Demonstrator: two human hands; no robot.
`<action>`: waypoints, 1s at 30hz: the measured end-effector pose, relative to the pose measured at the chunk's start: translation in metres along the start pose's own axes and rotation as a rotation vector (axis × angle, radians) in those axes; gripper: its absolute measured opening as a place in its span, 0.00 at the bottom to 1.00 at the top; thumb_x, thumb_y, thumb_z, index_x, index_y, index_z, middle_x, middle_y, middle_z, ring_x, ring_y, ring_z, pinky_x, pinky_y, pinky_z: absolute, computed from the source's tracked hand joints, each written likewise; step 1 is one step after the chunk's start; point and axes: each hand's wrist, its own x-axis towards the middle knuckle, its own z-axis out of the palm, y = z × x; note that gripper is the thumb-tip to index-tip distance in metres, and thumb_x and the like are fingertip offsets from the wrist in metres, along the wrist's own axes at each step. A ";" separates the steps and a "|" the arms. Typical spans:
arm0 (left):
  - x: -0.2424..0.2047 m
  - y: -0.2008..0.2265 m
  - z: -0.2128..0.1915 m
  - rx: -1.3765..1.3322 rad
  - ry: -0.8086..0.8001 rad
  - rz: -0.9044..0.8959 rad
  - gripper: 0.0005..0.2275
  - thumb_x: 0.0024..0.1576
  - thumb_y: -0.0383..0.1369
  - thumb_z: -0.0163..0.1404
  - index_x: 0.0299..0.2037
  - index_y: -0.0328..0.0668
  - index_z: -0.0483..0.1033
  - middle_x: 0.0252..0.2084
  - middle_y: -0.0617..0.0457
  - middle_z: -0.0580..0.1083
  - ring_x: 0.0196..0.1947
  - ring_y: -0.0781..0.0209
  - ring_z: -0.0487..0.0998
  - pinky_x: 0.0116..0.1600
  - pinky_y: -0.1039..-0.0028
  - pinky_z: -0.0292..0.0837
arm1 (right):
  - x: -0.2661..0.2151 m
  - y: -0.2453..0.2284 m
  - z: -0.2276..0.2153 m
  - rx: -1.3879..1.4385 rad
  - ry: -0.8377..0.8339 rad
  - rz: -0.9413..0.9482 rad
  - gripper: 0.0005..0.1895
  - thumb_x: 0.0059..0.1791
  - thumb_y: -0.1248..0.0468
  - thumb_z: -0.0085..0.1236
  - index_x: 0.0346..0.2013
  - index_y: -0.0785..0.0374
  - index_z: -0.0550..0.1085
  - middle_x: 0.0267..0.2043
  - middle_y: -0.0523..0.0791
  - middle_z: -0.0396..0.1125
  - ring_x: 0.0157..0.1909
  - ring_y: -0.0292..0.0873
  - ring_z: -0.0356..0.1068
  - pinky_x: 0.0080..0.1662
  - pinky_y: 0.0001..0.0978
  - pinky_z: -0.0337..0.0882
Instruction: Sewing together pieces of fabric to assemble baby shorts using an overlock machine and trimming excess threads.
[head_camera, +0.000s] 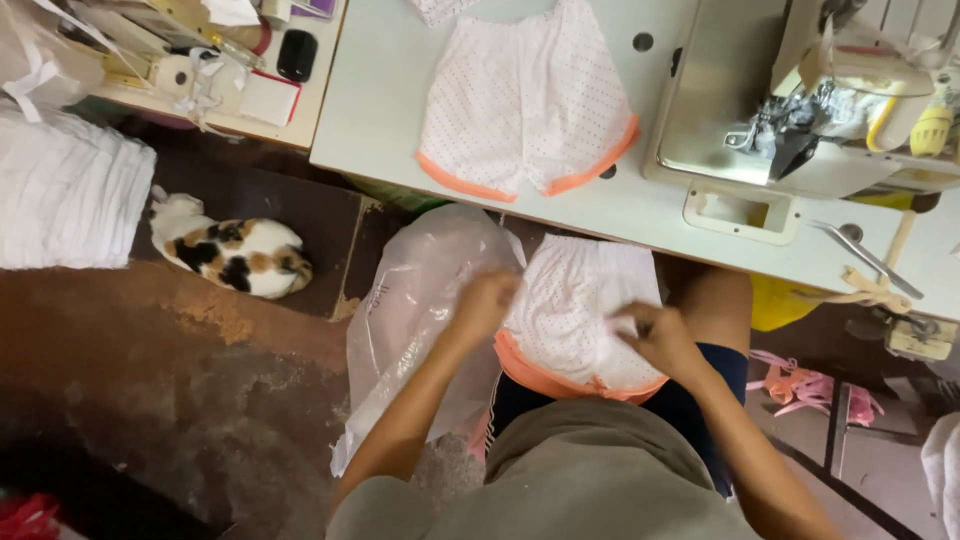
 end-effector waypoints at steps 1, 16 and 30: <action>-0.015 0.002 0.017 -0.004 -0.009 -0.008 0.13 0.52 0.25 0.57 0.45 0.54 0.82 0.41 0.58 0.79 0.49 0.52 0.80 0.54 0.65 0.74 | -0.017 0.022 0.004 0.002 -0.007 0.010 0.13 0.39 0.72 0.65 0.37 0.60 0.84 0.35 0.53 0.78 0.24 0.57 0.71 0.32 0.47 0.67; 0.009 -0.012 0.061 -0.281 -0.847 0.146 0.15 0.45 0.42 0.70 0.38 0.45 0.86 0.35 0.51 0.82 0.38 0.57 0.81 0.47 0.64 0.75 | -0.027 0.084 -0.005 0.200 -0.561 0.266 0.07 0.43 0.70 0.64 0.34 0.62 0.85 0.35 0.47 0.79 0.39 0.44 0.74 0.43 0.40 0.75; 0.087 -0.048 0.088 -0.341 -0.144 -0.023 0.10 0.50 0.34 0.64 0.41 0.47 0.84 0.34 0.49 0.79 0.35 0.56 0.81 0.41 0.67 0.78 | 0.033 0.120 0.021 -0.173 0.084 0.297 0.08 0.48 0.56 0.62 0.39 0.50 0.82 0.37 0.43 0.75 0.42 0.54 0.76 0.44 0.50 0.77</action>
